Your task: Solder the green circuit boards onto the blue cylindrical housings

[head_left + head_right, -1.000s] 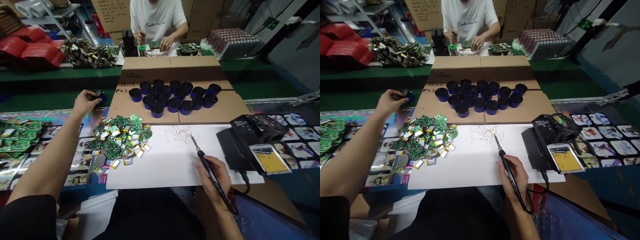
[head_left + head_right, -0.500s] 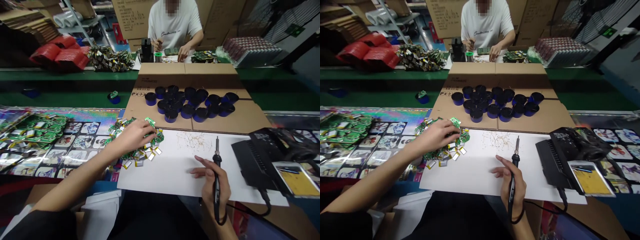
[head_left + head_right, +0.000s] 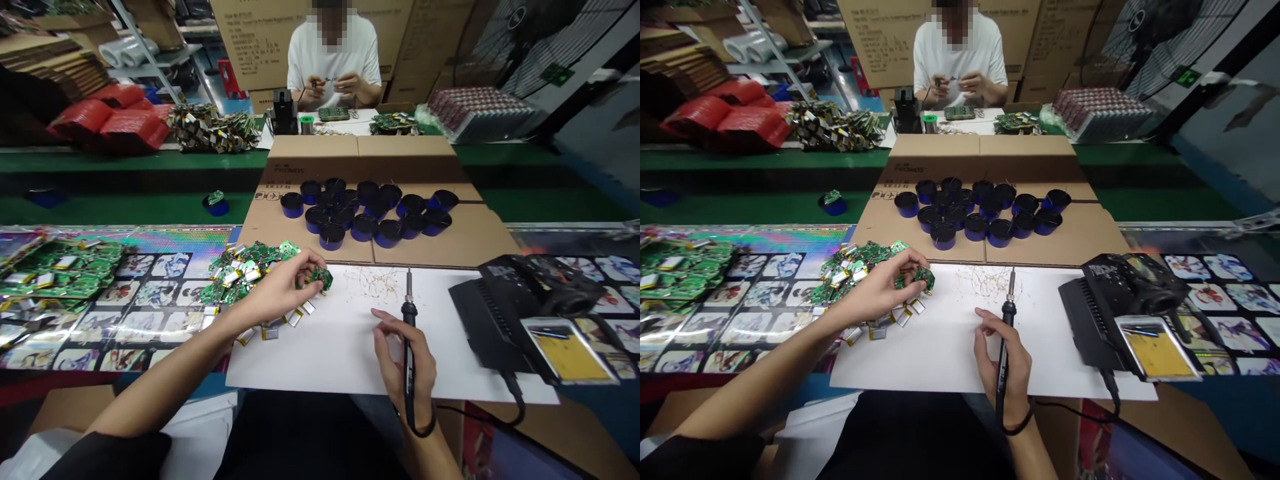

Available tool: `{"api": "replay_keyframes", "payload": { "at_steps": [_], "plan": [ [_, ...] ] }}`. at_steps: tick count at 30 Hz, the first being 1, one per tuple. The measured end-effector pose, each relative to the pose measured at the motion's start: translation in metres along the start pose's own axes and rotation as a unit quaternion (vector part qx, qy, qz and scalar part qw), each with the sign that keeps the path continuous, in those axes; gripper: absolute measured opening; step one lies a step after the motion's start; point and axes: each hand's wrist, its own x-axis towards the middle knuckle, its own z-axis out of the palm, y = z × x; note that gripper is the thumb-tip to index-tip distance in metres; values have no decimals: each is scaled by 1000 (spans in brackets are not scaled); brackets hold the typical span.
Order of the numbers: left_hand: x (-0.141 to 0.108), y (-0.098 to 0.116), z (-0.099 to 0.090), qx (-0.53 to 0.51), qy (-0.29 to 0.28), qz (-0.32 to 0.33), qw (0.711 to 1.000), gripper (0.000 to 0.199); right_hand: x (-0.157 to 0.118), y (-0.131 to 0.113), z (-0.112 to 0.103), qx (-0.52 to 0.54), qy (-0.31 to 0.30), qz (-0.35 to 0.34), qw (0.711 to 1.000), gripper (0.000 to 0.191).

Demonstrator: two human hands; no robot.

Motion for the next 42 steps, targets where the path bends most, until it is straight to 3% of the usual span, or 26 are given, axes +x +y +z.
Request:
{"api": "replay_keyframes", "payload": {
  "at_steps": [3,7,10,13,19,24,28,32,38,42],
  "plan": [
    [6,7,14,-165,1,-12,986,28,13,-10,12,32,7,-35,999,36],
    [15,12,38,-268,33,-17,963,35,27,-18,36,81,0,-67,995,59],
    [18,10,47,-319,61,-19,945,38,29,-17,52,111,18,-61,992,55],
    [18,5,46,-341,30,-50,938,39,28,-13,58,154,47,-35,986,52],
    [13,-6,36,-324,-18,-81,942,52,24,-16,49,156,65,-53,984,57],
    [8,-5,36,-230,-48,-43,971,41,37,-20,41,134,82,-95,983,57],
    [5,0,37,-240,-79,-51,966,32,46,-4,32,74,105,-91,987,50],
    [6,2,39,-320,-106,-87,937,24,38,8,23,37,61,-76,995,55],
    [12,3,47,-348,-144,-113,920,32,22,-8,20,54,-54,-133,988,70],
    [11,11,51,-343,-156,-102,921,38,16,-8,21,87,-49,-103,990,68]
  ]
}}
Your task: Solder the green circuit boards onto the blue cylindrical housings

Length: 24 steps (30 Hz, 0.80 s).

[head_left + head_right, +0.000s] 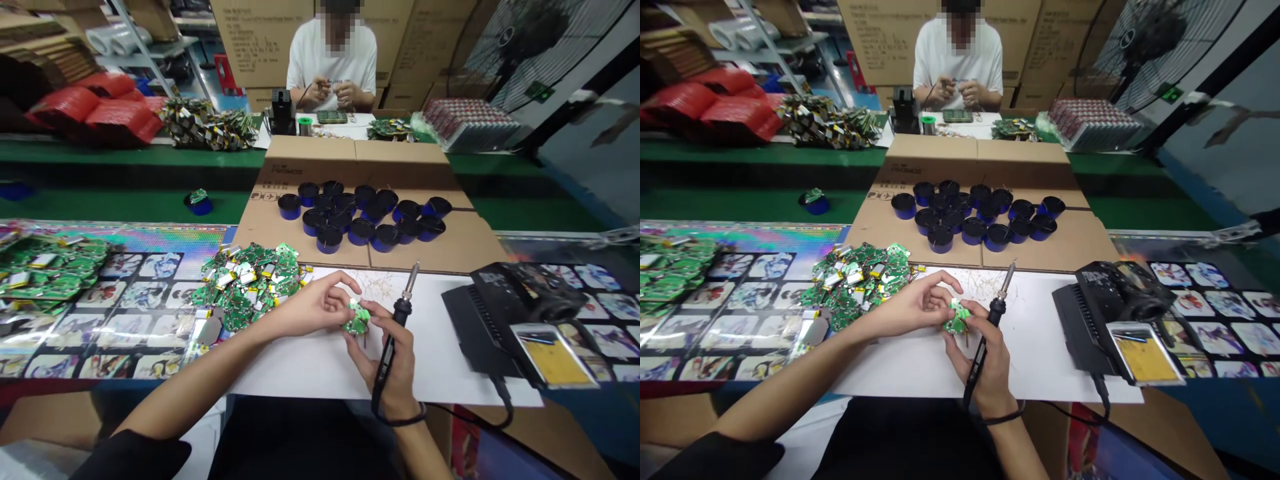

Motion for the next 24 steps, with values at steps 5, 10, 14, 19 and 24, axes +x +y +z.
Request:
{"api": "replay_keyframes", "payload": {
  "at_steps": [5,10,14,19,24],
  "plan": [
    [-2,15,-10,204,26,52,977,35,-5,4,-7,23,28,48,998,61],
    [15,32,-63,574,215,174,770,33,-2,3,-15,51,76,56,994,61],
    [34,41,-97,690,196,194,669,21,-4,5,-16,44,87,62,993,61],
    [42,41,-103,678,104,228,691,11,-6,3,-17,42,85,53,994,61],
    [24,35,-73,561,60,183,805,11,-4,0,-20,49,83,64,993,61]
  ]
}}
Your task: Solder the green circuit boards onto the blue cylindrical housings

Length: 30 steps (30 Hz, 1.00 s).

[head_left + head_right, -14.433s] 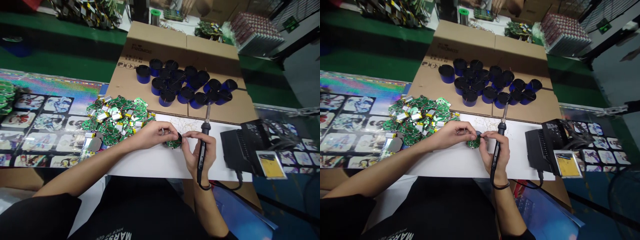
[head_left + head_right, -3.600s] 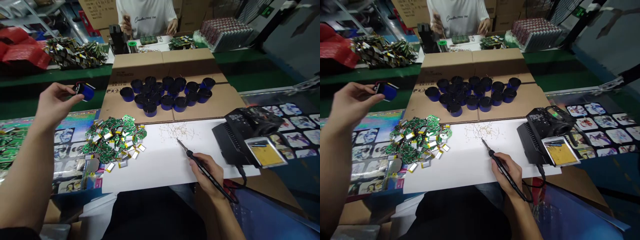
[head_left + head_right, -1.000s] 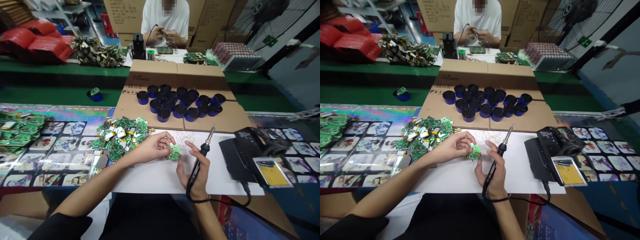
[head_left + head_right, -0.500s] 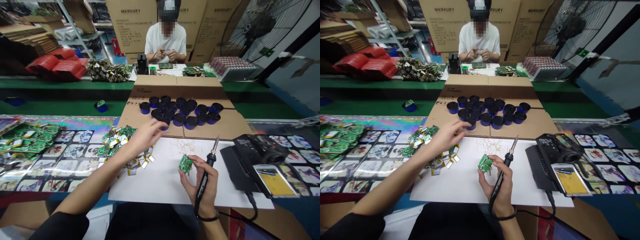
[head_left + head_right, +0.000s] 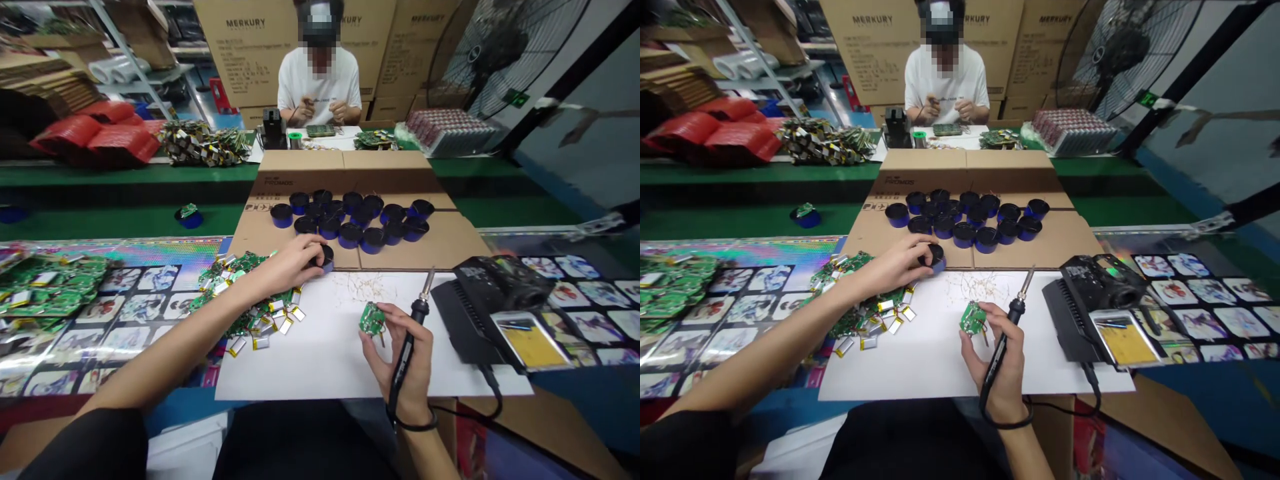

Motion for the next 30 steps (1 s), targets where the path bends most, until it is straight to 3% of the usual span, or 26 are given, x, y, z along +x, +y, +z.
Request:
{"api": "replay_keyframes", "payload": {
  "at_steps": [2,5,8,13,17,20,22,25,27,30],
  "plan": [
    [-12,18,8,-53,-31,-12,998,11,1,1,-2,3,-3,4,1000,61],
    [-30,40,28,-72,-67,20,995,8,2,5,-8,-6,2,6,1000,60],
    [-44,51,50,-69,-70,52,994,8,0,11,-14,-27,2,17,999,60],
    [-48,49,63,-120,-36,9,992,46,-5,13,-20,-68,-51,27,996,57],
    [-45,43,61,-113,8,24,993,13,-2,6,-18,-106,-87,21,990,54],
    [-45,43,60,-165,16,2,986,15,3,2,-15,-125,-96,4,988,53],
    [-47,44,60,-246,3,-71,967,16,6,0,-13,-136,-106,-4,985,54],
    [-49,47,60,-406,-14,-180,896,20,8,-1,-8,-156,-151,-19,976,53],
    [-49,48,60,-484,-11,-213,849,24,9,-2,-3,-166,-189,-43,967,51],
    [-49,47,60,-528,-18,-229,818,30,9,-2,5,-182,-214,-78,957,49]
  ]
}}
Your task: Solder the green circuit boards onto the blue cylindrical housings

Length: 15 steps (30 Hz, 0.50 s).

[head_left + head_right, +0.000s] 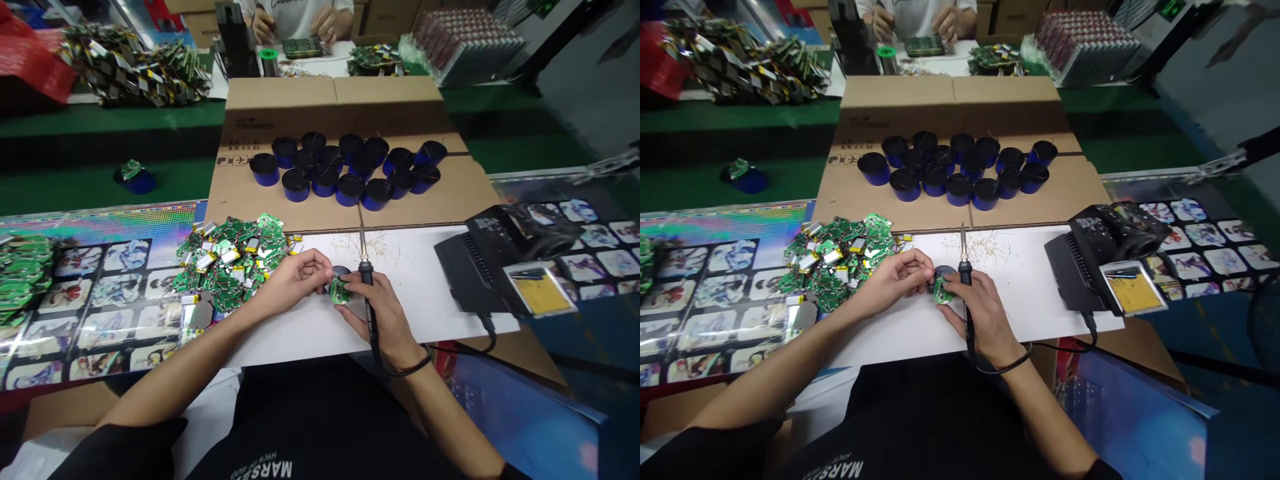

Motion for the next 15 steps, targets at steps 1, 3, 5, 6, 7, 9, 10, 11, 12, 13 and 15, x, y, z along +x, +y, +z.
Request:
{"api": "replay_keyframes", "payload": {
  "at_steps": [1,3,5,6,7,9,10,11,12,13,15],
  "plan": [
    [0,0,-1,-5,-2,-1,1000,32,1,0,2,-5,2,-5,1000,48],
    [1,0,-2,-9,-2,2,1000,32,3,1,4,-10,10,-8,1000,48],
    [2,-1,-2,-9,-2,8,1000,30,4,1,4,-16,16,-8,1000,48],
    [3,-2,-2,-10,-3,11,1000,29,4,1,4,-19,15,-7,1000,49],
    [3,-2,-2,-9,-3,14,1000,29,4,1,3,-20,13,-7,1000,49],
    [3,-3,-2,-2,0,23,1000,28,4,0,2,-11,8,-5,1000,51],
    [2,-3,-1,7,4,28,1000,27,3,-2,1,1,9,1,1000,51],
    [2,-4,-1,18,8,31,999,26,3,-3,2,17,13,14,1000,51],
    [1,-4,-1,30,11,34,999,25,4,-5,2,37,23,31,999,49],
    [1,-4,0,39,12,35,999,25,4,-6,3,56,35,51,996,46],
    [0,-5,0,51,10,36,998,24,7,-9,7,89,70,90,989,39]
  ]
}}
